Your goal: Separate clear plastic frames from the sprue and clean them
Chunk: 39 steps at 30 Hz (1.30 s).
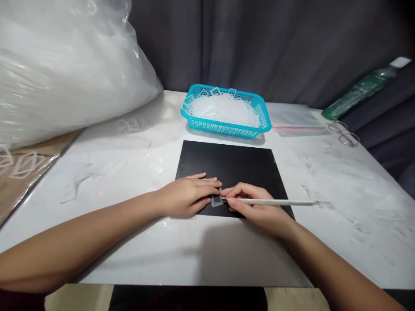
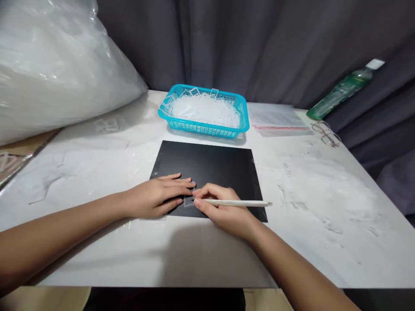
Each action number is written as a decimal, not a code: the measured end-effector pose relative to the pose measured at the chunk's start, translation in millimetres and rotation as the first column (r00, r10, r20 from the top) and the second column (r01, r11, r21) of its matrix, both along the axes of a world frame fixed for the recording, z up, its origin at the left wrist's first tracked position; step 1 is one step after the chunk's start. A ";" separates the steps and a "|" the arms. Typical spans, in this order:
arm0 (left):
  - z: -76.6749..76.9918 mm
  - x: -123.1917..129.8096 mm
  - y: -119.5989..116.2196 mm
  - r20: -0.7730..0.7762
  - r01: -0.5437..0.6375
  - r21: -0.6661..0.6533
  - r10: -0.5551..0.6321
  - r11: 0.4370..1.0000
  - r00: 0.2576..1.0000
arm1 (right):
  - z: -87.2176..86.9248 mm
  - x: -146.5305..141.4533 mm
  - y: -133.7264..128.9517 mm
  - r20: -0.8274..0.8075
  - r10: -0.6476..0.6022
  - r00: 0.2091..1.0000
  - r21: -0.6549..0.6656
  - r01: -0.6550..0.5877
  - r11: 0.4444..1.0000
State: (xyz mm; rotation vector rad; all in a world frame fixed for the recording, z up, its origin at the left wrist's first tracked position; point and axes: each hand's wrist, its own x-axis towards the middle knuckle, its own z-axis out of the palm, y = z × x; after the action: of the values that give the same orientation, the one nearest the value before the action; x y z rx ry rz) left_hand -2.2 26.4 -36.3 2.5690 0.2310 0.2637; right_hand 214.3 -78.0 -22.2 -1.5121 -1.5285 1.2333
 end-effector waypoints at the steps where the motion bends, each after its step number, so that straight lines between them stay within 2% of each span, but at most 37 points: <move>1: 1.4 -0.2 1.0 0.009 0.025 -0.027 -0.025 0.999 1.000 | 0.2 -0.4 -0.8 -0.040 -0.006 0.999 -0.035 0.005 0.999; 4: 6.6 -0.5 2.4 0.040 0.007 -0.056 -0.005 0.998 0.999 | 2.1 -1.3 -0.1 -0.055 -0.035 0.998 -0.073 0.031 0.997; 7: 10.5 -0.3 1.8 0.018 -0.131 -0.036 0.131 0.991 0.991 | 4.9 -4.6 3.7 0.016 -0.042 0.999 -0.063 0.043 0.997; 9: 11.8 -0.1 1.3 -0.039 -0.182 -0.003 0.182 0.983 0.983 | 5.9 -9.0 6.1 0.024 -0.030 0.999 -0.090 0.032 0.995; 13: 11.6 -0.2 1.3 -0.154 -0.143 0.076 0.154 0.987 0.976 | 6.6 -18.3 8.8 0.020 -0.031 0.999 -0.146 0.034 0.989; 21: 11.1 3.1 0.2 -0.270 -0.119 0.148 0.156 0.982 0.950 | 9.8 -23.3 10.5 0.089 -0.037 0.995 -0.148 0.050 0.988; 29: 20.5 8.3 1.7 -0.427 -0.126 0.119 0.165 0.985 0.889 | 8.8 -24.3 9.7 0.122 -0.013 0.992 -0.129 0.029 0.991; 35: 26.3 15.1 3.6 -0.505 -0.134 0.088 0.160 0.987 0.848 | 12.5 -20.6 3.5 0.260 0.083 0.962 0.051 -0.099 0.994; 39: 29.0 17.1 4.7 -0.526 -0.135 0.067 0.150 0.989 0.837 | 14.2 -15.4 1.4 0.317 0.086 0.944 0.004 -0.092 0.996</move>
State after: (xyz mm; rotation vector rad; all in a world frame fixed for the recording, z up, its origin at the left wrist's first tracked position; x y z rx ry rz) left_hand 14.9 31.1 -7.3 2.6010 0.6282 -0.4099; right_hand 198.9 -76.6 -8.0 -1.7083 -1.8271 1.0575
